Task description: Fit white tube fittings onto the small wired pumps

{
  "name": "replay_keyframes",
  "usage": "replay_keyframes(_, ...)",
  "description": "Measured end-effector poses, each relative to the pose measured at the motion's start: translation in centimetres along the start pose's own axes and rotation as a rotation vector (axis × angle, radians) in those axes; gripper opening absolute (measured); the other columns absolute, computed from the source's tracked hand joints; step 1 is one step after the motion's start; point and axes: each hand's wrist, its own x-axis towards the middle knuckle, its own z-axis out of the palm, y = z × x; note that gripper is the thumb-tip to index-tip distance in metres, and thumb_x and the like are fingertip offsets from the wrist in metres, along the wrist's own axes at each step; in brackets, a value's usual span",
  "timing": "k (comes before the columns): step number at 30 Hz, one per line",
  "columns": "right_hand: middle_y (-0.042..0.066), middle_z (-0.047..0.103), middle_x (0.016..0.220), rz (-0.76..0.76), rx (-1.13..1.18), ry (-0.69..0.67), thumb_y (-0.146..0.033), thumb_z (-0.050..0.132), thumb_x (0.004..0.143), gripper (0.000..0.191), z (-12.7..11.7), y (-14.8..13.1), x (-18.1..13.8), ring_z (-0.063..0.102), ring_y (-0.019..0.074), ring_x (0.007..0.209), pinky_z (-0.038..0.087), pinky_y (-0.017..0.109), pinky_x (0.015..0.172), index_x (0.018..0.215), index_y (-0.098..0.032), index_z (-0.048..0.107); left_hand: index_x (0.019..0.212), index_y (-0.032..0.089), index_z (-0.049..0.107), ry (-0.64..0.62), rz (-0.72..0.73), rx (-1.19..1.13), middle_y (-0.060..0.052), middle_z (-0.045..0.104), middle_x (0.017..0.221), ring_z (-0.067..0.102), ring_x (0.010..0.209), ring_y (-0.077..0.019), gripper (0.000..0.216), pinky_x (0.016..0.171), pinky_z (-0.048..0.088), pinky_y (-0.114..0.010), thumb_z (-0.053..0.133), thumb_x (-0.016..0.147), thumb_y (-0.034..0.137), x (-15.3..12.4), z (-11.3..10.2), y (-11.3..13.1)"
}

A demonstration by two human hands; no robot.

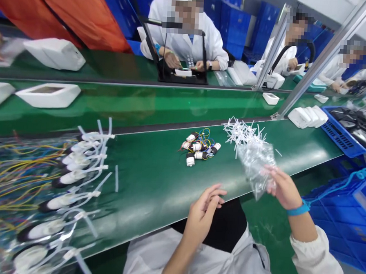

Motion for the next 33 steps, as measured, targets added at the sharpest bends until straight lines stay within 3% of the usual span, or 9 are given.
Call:
replay_keyframes(2,0.009,0.083,0.118,-0.14,0.123,0.244,-0.055,0.087,0.087,0.052,-2.6,-0.9,3.2,0.069,0.0141,0.063,0.052,0.024,0.046,0.127,-0.023,0.076,0.137,0.02,0.075,-0.002,0.051,0.128,-0.014,0.085,0.119,0.083,0.096,-0.0233,0.044,0.087,0.071,-0.038,0.063,0.109,0.052,0.5,-0.4,-0.5)
replay_keyframes(6,0.003,0.074,0.091,-0.221,0.055,0.534,-0.046,0.087,0.078,0.051,-7.3,-2.9,10.8,0.072,0.0174,0.07,0.053,0.022,0.05,0.118,-0.024,0.066,0.132,0.022,0.077,-0.009,0.097,0.323,-0.012,0.086,0.117,0.085,0.099,-0.0249,0.04,0.091,0.072,-0.039,0.062,0.108,0.051,1.2,-1.1,-1.3)
replay_keyframes(14,0.004,0.072,0.081,-0.147,-0.243,0.61,-0.033,0.082,0.084,0.046,-10.7,-3.2,20.2,0.068,0.0186,0.061,0.053,0.027,0.052,0.122,-0.015,0.064,0.125,0.022,0.079,0.012,0.124,0.394,-0.011,0.088,0.108,0.087,0.09,-0.0256,0.044,0.084,0.073,-0.035,0.062,0.107,0.058,1.3,-1.6,-2.7)
replay_keyframes(18,0.016,0.079,0.106,-0.196,-0.482,0.628,-0.034,0.078,0.09,0.04,-11.1,-3.8,21.9,0.077,0.0275,0.092,0.063,0.039,0.084,0.122,-0.011,0.073,0.124,0.023,0.08,-0.003,0.088,0.402,-0.01,0.088,0.11,0.087,0.089,-0.0253,0.042,0.084,0.073,-0.035,0.062,0.108,0.057,1.1,-1.6,-2.3)
replay_keyframes(21,0.025,0.076,0.132,-0.304,-0.635,0.641,-0.037,0.071,0.097,0.04,-10.7,-5.0,22.4,0.067,0.0381,0.132,0.052,0.052,0.117,0.125,-0.01,0.076,0.123,0.024,0.081,-0.019,0.075,0.4,-0.01,0.088,0.11,0.087,0.087,-0.0253,0.041,0.082,0.073,-0.034,0.063,0.108,0.057,1.0,-1.7,-1.7)
replay_keyframes(23,0.028,0.072,0.141,-0.389,-0.715,0.616,-0.042,0.065,0.102,0.043,-9.8,-5.4,22.0,0.059,0.0409,0.143,0.045,0.058,0.124,0.129,-0.01,0.076,0.122,0.025,0.082,-0.022,0.085,0.392,-0.01,0.088,0.109,0.087,0.087,-0.0255,0.041,0.08,0.073,-0.033,0.065,0.107,0.058,0.9,-1.6,-1.5)
replay_keyframes(28,0.016,0.078,0.136,-0.553,-0.893,0.293,-0.057,0.081,0.095,0.05,-4.8,-3.7,19.9,0.07,0.0361,0.126,0.055,0.05,0.114,0.13,-0.022,0.08,0.118,0.027,0.083,0.029,0.107,0.39,-0.009,0.089,0.106,0.087,0.088,-0.0266,0.043,0.079,0.073,-0.032,0.064,0.106,0.063,0.8,-1.5,-1.8)
replay_keyframes(30,0.018,0.075,0.141,-0.575,-1.014,0.134,-0.058,0.086,0.091,0.065,-2.6,-2.5,19.5,0.069,0.038,0.13,0.054,0.052,0.115,0.142,-0.02,0.074,0.118,0.027,0.083,0.003,0.11,0.385,-0.01,0.089,0.106,0.088,0.09,-0.0273,0.043,0.078,0.073,-0.031,0.065,0.106,0.063,0.8,-1.6,-1.9)
replay_keyframes(33,0.022,0.075,0.139,-0.554,-1.102,0.074,-0.052,0.085,0.095,0.068,-0.3,-1.4,19.4,0.069,0.0398,0.13,0.051,0.054,0.116,0.148,-0.014,0.068,0.118,0.027,0.083,-0.009,0.12,0.39,-0.009,0.089,0.107,0.088,0.09,-0.0264,0.041,0.08,0.072,-0.03,0.066,0.105,0.062,0.9,-1.8,-1.9)
